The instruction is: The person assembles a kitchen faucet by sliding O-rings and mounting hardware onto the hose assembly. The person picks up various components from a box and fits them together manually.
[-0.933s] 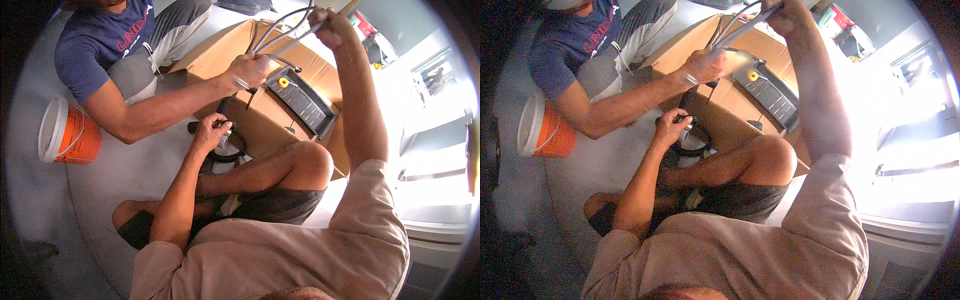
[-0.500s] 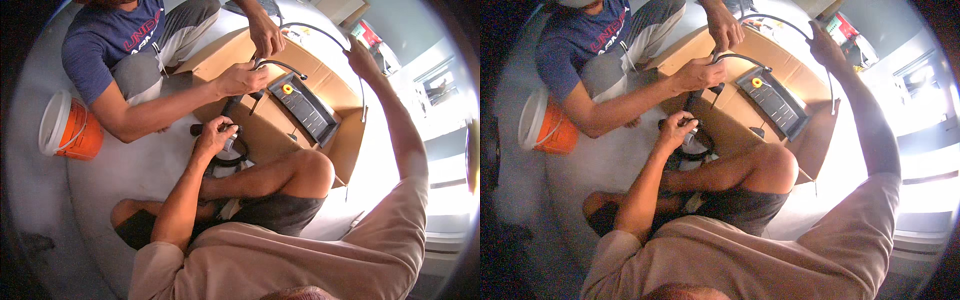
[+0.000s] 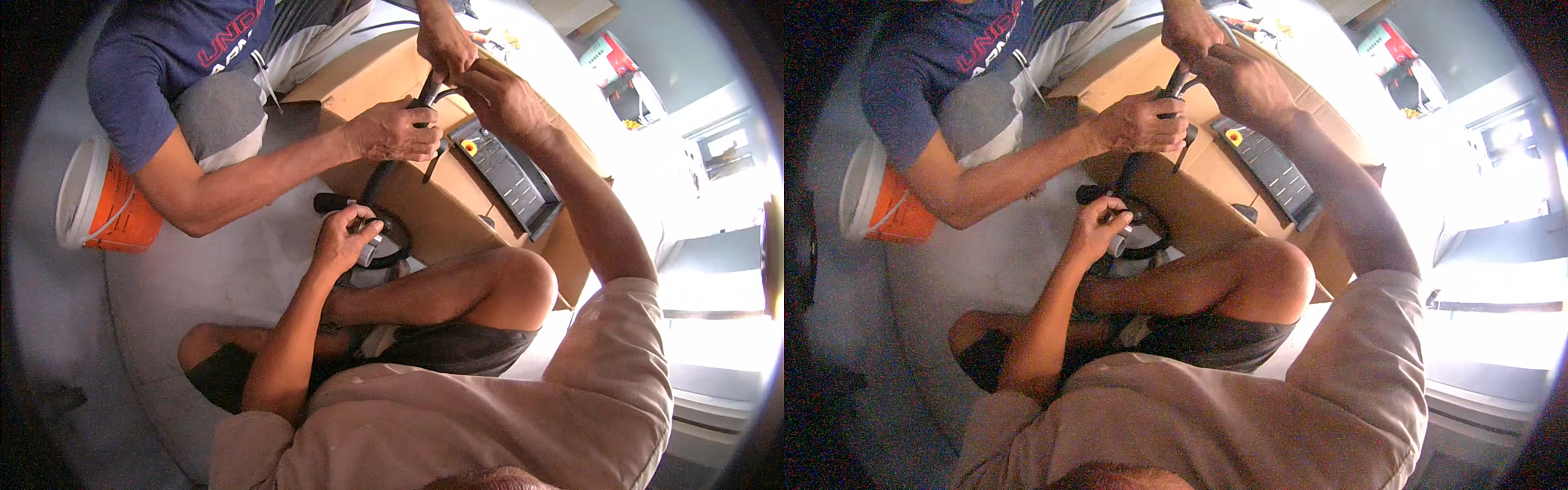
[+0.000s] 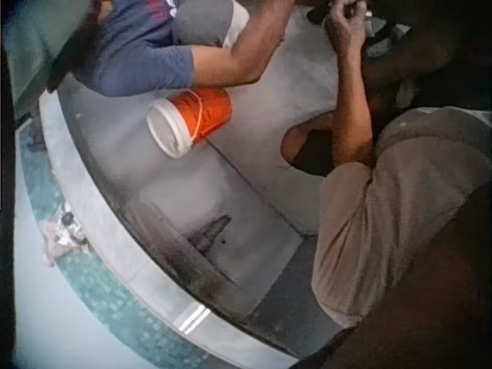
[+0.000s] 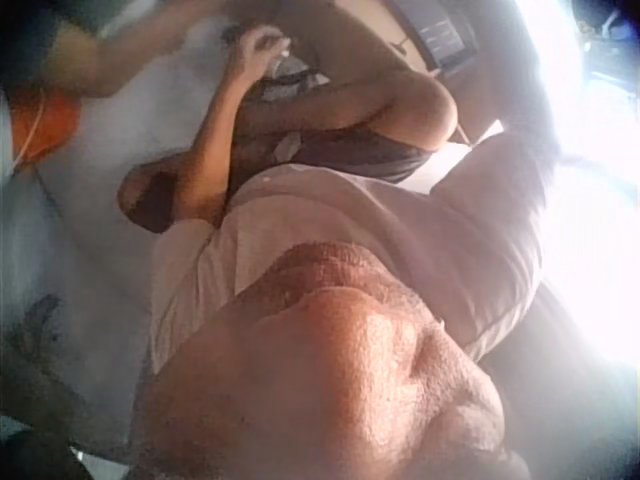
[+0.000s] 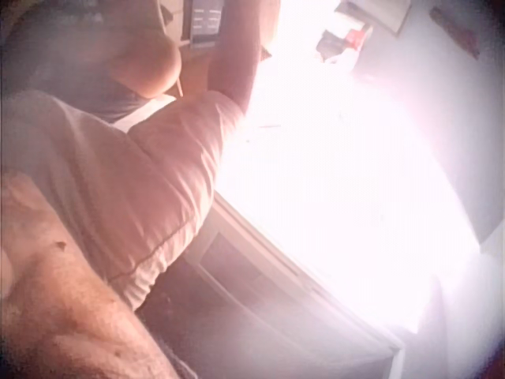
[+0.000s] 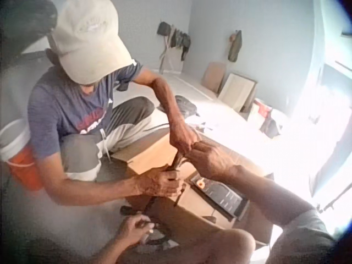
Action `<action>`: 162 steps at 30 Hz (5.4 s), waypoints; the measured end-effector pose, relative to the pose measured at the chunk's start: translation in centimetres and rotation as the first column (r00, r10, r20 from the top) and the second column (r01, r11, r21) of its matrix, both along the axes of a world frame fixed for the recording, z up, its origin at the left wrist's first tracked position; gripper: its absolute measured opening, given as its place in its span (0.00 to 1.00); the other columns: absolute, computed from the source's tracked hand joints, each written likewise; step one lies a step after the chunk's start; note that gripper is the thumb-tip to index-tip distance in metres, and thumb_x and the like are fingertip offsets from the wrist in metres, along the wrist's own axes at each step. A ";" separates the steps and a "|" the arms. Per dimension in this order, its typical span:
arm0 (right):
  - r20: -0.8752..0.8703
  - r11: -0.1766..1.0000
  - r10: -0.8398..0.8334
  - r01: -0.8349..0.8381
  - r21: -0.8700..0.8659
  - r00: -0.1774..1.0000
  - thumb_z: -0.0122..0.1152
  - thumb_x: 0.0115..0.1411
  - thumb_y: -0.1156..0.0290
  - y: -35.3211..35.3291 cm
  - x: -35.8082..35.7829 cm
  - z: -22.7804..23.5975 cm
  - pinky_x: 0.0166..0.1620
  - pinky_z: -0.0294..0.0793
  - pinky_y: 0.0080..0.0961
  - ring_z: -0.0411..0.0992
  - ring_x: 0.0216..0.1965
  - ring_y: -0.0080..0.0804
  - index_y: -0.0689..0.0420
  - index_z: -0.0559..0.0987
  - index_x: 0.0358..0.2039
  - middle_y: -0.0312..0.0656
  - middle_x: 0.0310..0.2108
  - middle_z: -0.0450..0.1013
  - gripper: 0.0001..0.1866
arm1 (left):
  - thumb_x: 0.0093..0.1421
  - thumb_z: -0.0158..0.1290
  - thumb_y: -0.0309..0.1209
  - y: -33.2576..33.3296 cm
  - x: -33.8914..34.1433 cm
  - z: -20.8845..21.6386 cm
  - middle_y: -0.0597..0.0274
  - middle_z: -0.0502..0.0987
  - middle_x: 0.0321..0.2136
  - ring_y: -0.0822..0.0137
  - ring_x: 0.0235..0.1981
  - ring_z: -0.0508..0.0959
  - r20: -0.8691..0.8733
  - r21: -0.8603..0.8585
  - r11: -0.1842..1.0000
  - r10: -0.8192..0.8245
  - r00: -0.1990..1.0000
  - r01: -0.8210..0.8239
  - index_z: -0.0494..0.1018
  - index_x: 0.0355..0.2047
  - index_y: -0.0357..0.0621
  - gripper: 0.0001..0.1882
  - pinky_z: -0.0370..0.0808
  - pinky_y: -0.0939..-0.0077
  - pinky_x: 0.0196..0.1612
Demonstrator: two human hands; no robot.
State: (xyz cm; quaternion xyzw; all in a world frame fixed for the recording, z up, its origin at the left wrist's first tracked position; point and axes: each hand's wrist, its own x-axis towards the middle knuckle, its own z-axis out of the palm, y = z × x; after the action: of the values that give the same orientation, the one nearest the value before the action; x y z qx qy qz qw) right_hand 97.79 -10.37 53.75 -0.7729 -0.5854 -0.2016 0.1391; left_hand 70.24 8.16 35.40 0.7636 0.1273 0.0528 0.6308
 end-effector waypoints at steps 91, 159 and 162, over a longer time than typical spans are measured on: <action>-0.802 0.746 0.577 0.498 0.442 -0.152 0.75 0.55 0.77 -1.1 -25.3 -10.9 0.52 0.80 0.30 0.79 0.47 0.31 0.67 0.74 0.58 0.45 0.44 0.80 0.31 | 0.60 0.65 0.23 -3.7 -5.8 9.1 0.68 0.78 0.34 0.79 0.33 0.74 0.145 -0.274 0.945 0.227 0.963 -0.181 0.79 0.54 0.37 0.20 0.72 0.85 0.40; -0.870 0.833 0.472 0.393 0.389 -0.140 0.67 0.64 0.69 -1.1 -27.1 -11.1 0.62 0.68 0.30 0.72 0.56 0.32 0.60 0.76 0.57 0.43 0.50 0.76 0.22 | 0.68 0.54 0.45 -4.7 -7.4 8.6 0.56 0.81 0.41 0.68 0.32 0.81 -0.091 -0.616 0.740 0.276 0.957 -0.271 0.73 0.53 0.35 0.25 0.78 0.79 0.27; -0.866 0.811 0.488 0.423 0.404 -0.108 0.69 0.62 0.71 -1.0 -26.8 -11.6 0.61 0.69 0.30 0.73 0.54 0.33 0.60 0.78 0.54 0.44 0.48 0.77 0.19 | 0.67 0.54 0.45 -3.9 -7.5 8.7 0.55 0.81 0.42 0.68 0.35 0.82 -0.065 -0.638 0.752 0.164 0.984 -0.168 0.73 0.53 0.35 0.25 0.79 0.79 0.26</action>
State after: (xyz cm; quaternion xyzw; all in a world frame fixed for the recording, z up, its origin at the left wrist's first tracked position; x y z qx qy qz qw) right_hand 70.94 -11.37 42.11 -0.5501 -0.2037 0.2798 0.7600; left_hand 62.77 4.22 44.07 0.4885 0.2064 0.0600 0.8457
